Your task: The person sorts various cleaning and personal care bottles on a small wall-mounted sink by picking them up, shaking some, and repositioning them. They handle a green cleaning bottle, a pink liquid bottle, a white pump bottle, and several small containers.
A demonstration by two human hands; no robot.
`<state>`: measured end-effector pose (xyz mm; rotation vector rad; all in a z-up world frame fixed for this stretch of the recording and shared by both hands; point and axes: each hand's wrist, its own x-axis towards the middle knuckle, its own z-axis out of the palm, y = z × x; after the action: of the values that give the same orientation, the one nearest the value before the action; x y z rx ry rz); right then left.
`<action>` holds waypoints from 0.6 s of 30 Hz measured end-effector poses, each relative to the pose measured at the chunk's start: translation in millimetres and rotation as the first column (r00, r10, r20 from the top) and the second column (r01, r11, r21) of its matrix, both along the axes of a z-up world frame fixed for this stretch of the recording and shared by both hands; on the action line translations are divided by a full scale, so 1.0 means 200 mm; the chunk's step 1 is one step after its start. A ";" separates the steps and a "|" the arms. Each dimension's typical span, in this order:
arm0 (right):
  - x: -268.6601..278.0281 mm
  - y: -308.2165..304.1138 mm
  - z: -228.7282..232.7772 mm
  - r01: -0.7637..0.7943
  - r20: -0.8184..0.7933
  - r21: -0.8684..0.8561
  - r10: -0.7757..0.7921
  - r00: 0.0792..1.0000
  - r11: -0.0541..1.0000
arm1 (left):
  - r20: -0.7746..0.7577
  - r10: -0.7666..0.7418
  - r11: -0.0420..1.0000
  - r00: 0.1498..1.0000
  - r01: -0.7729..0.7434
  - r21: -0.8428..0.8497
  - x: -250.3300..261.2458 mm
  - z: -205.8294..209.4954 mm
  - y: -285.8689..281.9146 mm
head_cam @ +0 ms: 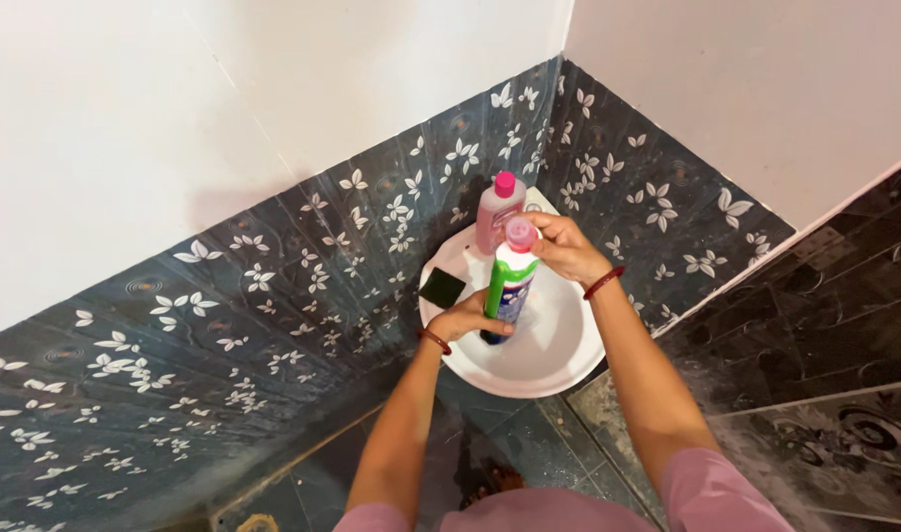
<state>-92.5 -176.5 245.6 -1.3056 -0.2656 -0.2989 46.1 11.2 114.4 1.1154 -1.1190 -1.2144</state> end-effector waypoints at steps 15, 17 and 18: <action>-0.03 0.21 0.23 0.395 0.282 -0.914 -0.843 0.459 -0.090 | 0.572 0.714 0.629 0.403 -0.728 -0.273 -0.30 0.39 -0.02; -0.04 0.18 0.20 0.538 0.376 -0.843 -0.741 0.557 -0.024 | 0.576 0.687 0.665 0.442 -0.703 -0.253 -0.28 0.39 0.02; -0.04 0.16 0.20 0.601 0.430 -0.799 -0.681 0.592 0.019 | 0.560 0.670 0.689 0.486 -0.688 -0.228 -0.27 0.39 0.03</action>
<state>-101.5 -143.7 285.1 -2.5741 0.3936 -1.0195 -8.4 17.9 193.0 1.8304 -0.9321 -0.2006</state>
